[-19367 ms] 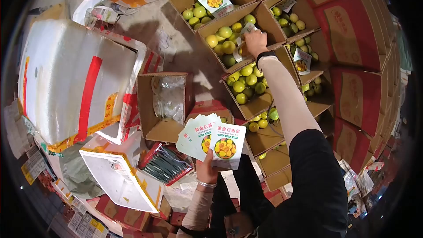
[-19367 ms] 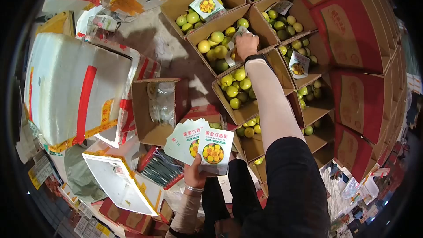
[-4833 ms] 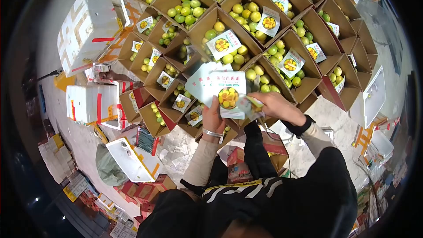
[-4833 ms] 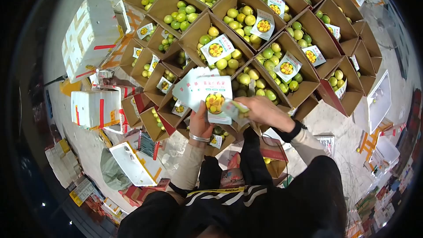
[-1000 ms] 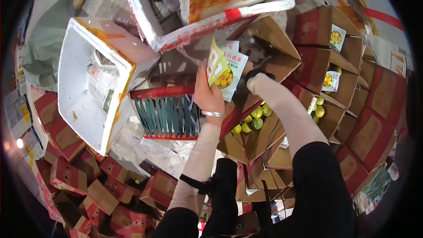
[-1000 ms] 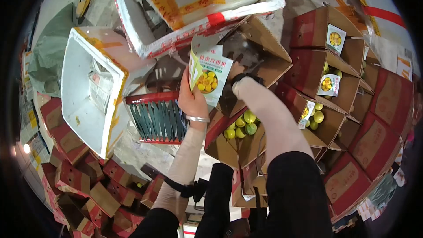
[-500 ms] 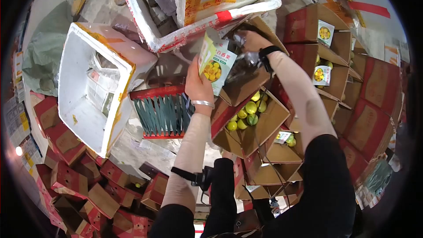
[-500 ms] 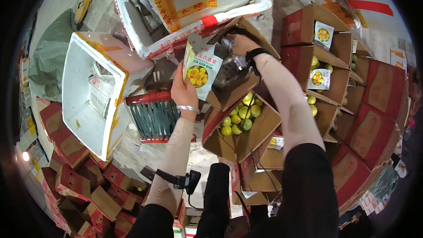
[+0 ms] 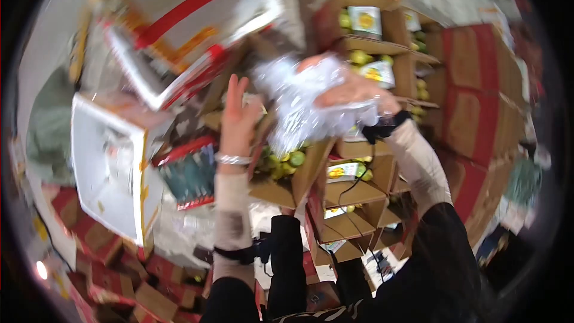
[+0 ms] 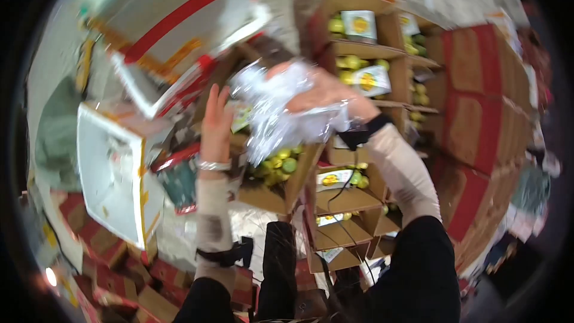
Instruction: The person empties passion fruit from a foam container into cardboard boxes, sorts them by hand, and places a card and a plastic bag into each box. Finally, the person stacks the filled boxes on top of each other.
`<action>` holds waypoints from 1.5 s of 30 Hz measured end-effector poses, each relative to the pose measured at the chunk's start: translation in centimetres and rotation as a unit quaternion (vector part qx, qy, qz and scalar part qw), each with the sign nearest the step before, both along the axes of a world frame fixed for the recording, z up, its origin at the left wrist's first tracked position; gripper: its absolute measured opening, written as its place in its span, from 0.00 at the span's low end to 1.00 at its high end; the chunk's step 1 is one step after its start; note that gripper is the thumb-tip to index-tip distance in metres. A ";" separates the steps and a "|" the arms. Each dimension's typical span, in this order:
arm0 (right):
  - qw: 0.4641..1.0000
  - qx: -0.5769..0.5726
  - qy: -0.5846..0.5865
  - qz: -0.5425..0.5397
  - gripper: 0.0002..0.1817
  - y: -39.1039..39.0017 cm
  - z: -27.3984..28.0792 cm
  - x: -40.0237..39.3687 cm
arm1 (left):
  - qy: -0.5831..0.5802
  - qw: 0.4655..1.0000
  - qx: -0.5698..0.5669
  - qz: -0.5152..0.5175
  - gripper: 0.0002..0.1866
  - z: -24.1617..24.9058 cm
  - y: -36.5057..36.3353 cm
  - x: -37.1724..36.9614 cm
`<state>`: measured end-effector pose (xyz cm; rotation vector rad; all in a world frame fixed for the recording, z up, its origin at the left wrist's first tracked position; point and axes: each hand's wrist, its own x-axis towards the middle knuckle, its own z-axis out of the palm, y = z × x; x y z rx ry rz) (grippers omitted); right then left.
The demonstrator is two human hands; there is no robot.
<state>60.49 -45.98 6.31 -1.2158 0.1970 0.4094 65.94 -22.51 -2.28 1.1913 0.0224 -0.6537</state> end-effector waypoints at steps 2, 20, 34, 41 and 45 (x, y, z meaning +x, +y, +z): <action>0.999 0.027 0.014 -0.014 0.28 -0.1 1.4 -3.0 | 0.144 0.963 -0.198 -0.115 0.42 1.7 -2.3 -1.8; 0.767 -0.505 0.014 -0.395 0.10 -26.3 3.1 -18.3 | 0.289 0.918 -0.135 -0.236 0.26 2.1 -18.7 -18.7; 0.660 -0.360 -0.014 -0.659 0.19 -38.1 -4.3 -16.6 | 0.337 0.881 -0.012 -0.331 0.41 1.0 -10.7 -24.5; 0.665 -0.315 -0.054 -0.675 0.18 -38.3 -5.0 -14.8 | 0.347 0.876 -0.012 -0.335 0.43 2.1 -8.5 -26.1; 0.678 -0.324 -0.036 -0.659 0.17 -37.9 -6.6 -12.3 | 0.363 0.867 -0.004 -0.342 0.45 1.9 -7.6 -25.7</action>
